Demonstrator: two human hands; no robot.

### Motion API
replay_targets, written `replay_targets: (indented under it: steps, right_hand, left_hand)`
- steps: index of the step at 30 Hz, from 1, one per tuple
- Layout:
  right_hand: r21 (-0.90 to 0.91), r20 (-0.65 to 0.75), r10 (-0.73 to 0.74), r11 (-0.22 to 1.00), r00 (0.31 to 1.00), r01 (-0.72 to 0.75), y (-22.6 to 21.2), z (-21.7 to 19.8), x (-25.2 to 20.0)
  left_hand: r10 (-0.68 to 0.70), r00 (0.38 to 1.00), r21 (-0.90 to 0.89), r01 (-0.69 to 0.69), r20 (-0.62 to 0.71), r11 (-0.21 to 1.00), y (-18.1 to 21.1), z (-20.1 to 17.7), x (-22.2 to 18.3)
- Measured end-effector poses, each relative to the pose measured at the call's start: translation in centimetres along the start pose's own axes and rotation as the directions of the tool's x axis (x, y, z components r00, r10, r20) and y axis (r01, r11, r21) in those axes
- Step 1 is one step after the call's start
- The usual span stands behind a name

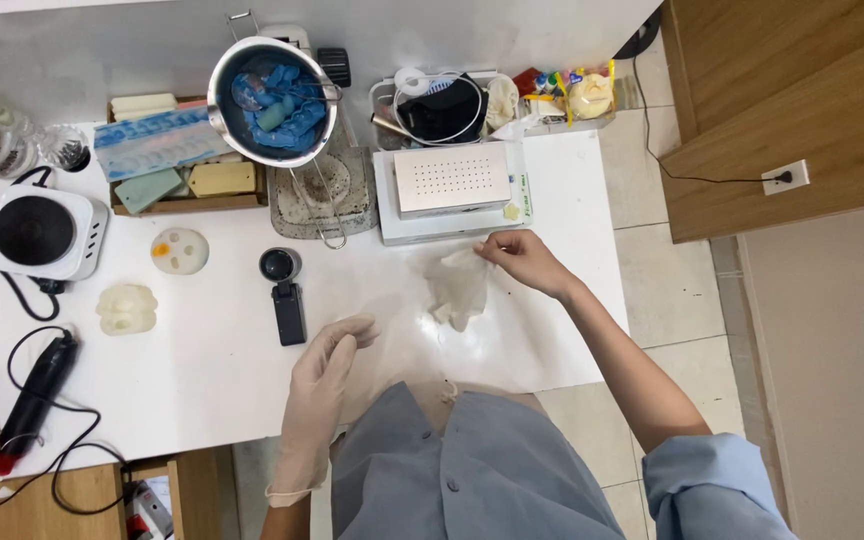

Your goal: The recorder puts on latex gloves and prepares a small heating plate and work surface in a candle studio.

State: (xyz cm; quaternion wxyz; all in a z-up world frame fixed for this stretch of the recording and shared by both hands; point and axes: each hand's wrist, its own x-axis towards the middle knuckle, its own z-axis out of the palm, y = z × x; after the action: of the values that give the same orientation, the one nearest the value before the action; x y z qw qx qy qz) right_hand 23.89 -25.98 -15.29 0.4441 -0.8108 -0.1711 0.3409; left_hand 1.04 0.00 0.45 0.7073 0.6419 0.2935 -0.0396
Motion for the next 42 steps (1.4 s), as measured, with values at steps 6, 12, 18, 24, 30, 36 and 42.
replay_targets:
  steps: [6,12,18,24,30,36,42]
  right_hand:
    - [0.374,-0.285,-0.132,0.897,0.949,0.237,-5.3,-4.4,-2.7]
    - [0.49,-0.523,-0.213,0.717,0.825,0.496,-9.6,-9.7,-4.8]
    - [0.61,-0.68,-0.048,0.517,0.732,0.6,-8.8,-14.9,-6.9]
    - [0.362,-0.718,-0.177,0.731,0.674,0.578,-13.5,-17.2,-9.7]
    - [0.247,-0.56,-0.436,0.724,0.705,0.644,-17.4,-18.5,-10.1]
    - [0.389,-0.513,-0.499,0.59,0.698,0.708,-20.2,-18.4,-10.2]
    - [0.411,-0.49,-0.526,0.564,0.695,0.716,-20.7,-18.5,-11.4]
  left_hand:
    - [0.144,0.968,0.035,-0.155,0.206,0.987,1.6,1.8,2.4]
    - [0.17,0.941,0.085,-0.203,0.292,0.976,4.2,3.5,2.7]
    - [0.162,0.948,0.086,-0.192,0.273,0.978,0.6,2.3,3.0]
    - [0.111,0.957,0.008,-0.118,0.269,0.993,-3.4,1.9,4.6]
    - [0.041,0.901,0.03,-0.059,0.432,0.998,3.5,6.2,3.0]
    - [0.307,0.677,-0.483,0.082,0.669,0.872,4.1,11.5,9.6]
    - [0.389,0.593,-0.557,0.123,0.705,0.821,6.4,13.5,10.1]
